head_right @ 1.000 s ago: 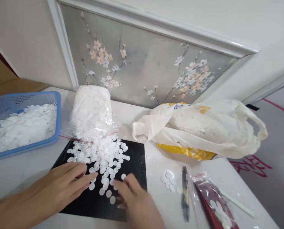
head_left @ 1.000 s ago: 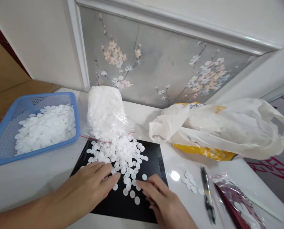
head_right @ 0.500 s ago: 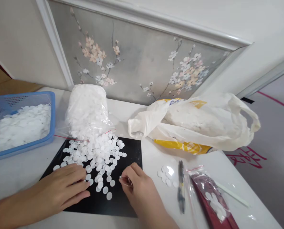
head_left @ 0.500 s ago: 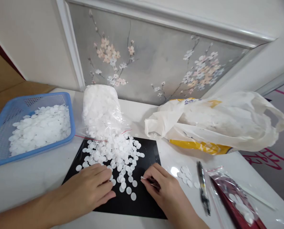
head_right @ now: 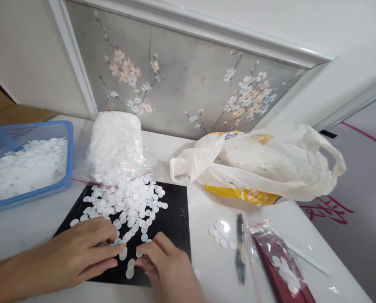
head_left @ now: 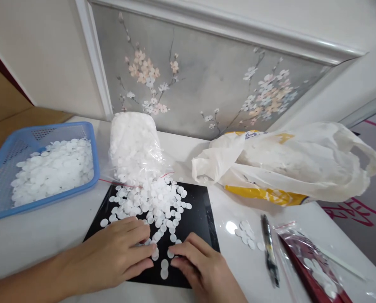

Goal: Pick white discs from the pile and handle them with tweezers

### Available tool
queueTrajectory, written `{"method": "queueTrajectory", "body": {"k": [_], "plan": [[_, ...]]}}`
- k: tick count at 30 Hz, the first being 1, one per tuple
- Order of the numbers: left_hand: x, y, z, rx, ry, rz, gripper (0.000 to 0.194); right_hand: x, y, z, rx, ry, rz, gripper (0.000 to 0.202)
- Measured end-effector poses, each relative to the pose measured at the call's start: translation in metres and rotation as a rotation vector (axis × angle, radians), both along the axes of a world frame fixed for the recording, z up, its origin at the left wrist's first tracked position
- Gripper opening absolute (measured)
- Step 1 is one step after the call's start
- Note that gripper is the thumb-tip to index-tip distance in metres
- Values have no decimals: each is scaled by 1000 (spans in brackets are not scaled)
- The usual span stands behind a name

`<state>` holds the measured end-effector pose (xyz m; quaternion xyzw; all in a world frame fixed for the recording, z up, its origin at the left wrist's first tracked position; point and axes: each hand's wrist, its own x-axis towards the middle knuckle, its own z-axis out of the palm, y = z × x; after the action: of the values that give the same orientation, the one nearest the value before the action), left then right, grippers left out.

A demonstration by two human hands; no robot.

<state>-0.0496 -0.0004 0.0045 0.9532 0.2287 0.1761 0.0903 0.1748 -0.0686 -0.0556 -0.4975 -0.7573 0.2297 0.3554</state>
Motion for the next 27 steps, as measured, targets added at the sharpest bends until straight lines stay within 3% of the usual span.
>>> {"method": "queueTrajectory", "body": {"k": [3,7,14,19,27], "plan": [[-1,1,-1,-34,29,-31,21,7,5,1,-43,-32,-53,27],[2,2,-6,-4,64,24,21,10,10,5,-87,-71,-85,16],[-5,5,-11,53,90,-4,12,17,15,25,-251,-6,-124,13],[-9,7,-9,50,2,-53,13,20,14,29,-479,103,-243,6],[-13,10,-4,-128,15,-159,5,17,17,35,-648,238,-243,11]]}}
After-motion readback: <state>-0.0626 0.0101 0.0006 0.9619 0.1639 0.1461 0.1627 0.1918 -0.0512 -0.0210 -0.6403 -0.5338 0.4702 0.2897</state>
